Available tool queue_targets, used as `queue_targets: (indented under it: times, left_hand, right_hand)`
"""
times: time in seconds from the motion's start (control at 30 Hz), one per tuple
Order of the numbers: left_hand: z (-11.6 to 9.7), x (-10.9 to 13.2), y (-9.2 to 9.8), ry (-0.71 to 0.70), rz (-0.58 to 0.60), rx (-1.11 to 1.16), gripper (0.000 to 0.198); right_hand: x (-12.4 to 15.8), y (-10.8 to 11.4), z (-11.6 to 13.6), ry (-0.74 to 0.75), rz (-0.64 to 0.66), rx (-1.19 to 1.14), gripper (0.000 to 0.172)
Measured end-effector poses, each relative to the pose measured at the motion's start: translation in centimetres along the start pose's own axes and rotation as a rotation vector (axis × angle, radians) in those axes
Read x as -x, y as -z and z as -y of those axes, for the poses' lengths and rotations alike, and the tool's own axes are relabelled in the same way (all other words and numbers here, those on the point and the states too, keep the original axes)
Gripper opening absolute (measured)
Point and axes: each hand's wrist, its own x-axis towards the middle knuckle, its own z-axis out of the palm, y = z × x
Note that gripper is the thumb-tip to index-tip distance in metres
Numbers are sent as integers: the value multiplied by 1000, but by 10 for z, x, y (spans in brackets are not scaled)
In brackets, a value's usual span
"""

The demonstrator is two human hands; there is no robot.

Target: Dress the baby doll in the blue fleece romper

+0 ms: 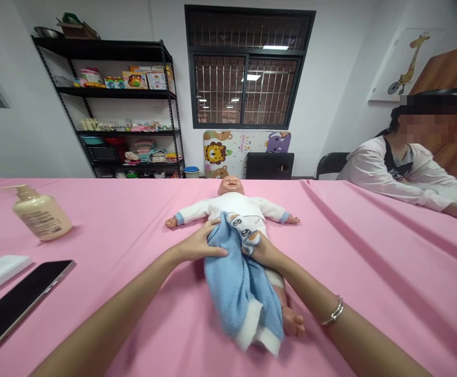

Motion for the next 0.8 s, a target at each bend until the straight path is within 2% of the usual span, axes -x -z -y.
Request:
queue_targets:
  times: [0.07,0.13,0.27,0.33,0.43,0.57,0.63,0.7,0.77,0.8]
  left_hand:
    - [5,-2,-8,-72,-95,-16,48]
    - [15,-6,-16,-99,-191,24,37]
    - [32,-16,-25,-79,-405,62,40]
    - [35,-20,-26,-90,-453,99,42]
    - [38,-21,-27,-86,-488,86,39]
    - [50,-15,-18,34,-605,-62,35]
    - [57,-14,-10,125,-655,-88,30]
    - [57,-15,-2,235,-716,-19,29]
    - [45,-17,4,305,-791,72,39]
    - [33,-17,5,292,-808,89,45]
  right_hand:
    - [0,0,0,6,7,-6,23]
    - [0,0,-1,21,27,-7,21]
    - [-2,-3,-3,42,63,-4,22]
    - [-1,-6,-4,48,56,24,26]
    - [1,-9,-2,15,-50,104,28]
    - [3,-2,6,-157,-354,180,27]
    - [0,7,8,-281,-404,89,35]
    - [-4,18,11,-392,-385,-171,39]
    - [-7,29,19,-444,-376,-449,45]
    - [-8,33,25,-439,-364,-530,49]
